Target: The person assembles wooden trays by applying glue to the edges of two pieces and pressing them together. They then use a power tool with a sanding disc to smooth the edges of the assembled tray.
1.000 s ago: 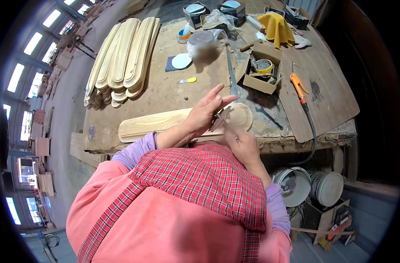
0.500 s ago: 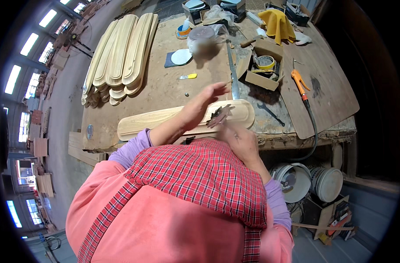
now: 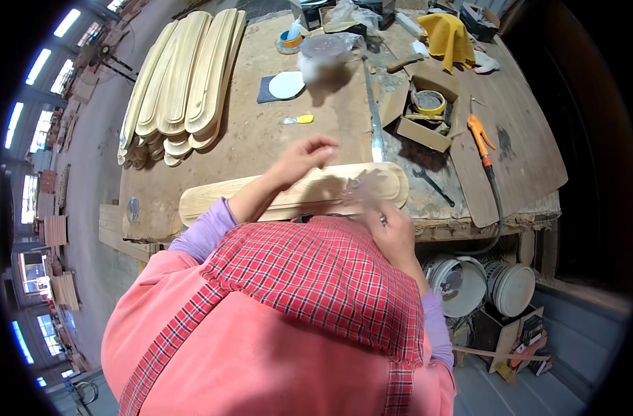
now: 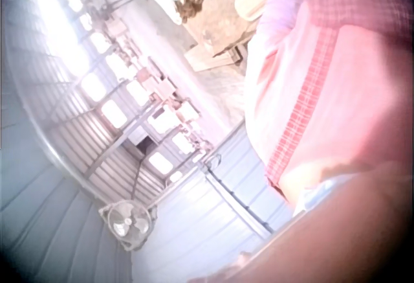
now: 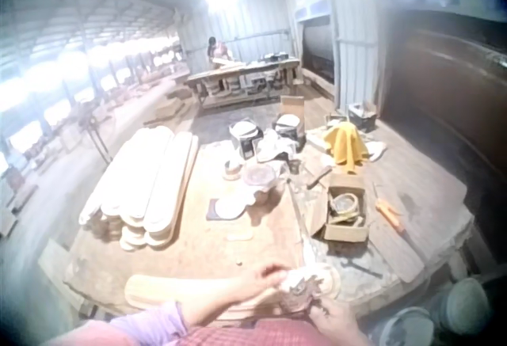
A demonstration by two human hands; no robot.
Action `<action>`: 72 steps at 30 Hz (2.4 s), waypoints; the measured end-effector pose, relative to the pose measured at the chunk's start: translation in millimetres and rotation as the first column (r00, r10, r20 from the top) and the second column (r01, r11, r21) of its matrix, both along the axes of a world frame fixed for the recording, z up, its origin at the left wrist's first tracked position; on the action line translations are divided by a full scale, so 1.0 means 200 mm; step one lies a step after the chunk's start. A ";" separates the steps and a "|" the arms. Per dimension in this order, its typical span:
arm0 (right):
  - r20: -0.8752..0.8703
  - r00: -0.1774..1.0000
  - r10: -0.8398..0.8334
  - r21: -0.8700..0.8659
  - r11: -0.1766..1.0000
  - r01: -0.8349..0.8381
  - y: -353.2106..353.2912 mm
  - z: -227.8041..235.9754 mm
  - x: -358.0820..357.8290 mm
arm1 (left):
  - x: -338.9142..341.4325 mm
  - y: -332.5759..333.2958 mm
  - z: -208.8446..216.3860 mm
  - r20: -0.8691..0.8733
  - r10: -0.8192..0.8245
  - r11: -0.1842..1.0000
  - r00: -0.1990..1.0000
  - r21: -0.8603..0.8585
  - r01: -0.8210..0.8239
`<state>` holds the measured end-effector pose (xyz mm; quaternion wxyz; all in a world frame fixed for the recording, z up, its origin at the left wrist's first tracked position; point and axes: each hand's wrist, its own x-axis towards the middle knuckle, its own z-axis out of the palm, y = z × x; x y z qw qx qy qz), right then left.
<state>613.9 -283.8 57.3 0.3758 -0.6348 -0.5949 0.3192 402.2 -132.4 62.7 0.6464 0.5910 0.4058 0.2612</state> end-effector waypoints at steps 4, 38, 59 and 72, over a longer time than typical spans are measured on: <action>-0.044 0.997 -0.058 0.011 0.998 0.058 0.01 -0.02 -0.01 | -0.32 0.30 -0.42 -0.528 0.167 0.953 0.833 0.303 0.001; 0.026 0.999 0.029 0.016 0.999 -0.029 -0.15 0.01 0.05 | 0.15 -0.29 0.19 -0.302 -0.249 0.835 0.920 0.415 0.362; -0.018 0.990 0.142 -0.040 0.989 -0.143 -0.20 0.05 0.10 | 0.14 -0.37 0.21 -0.254 -0.258 0.885 0.932 0.325 0.333; -0.011 0.988 0.151 -0.107 0.983 -0.151 -0.20 0.06 0.09 | 0.16 -0.46 0.17 0.119 -0.148 0.988 0.982 -0.020 0.152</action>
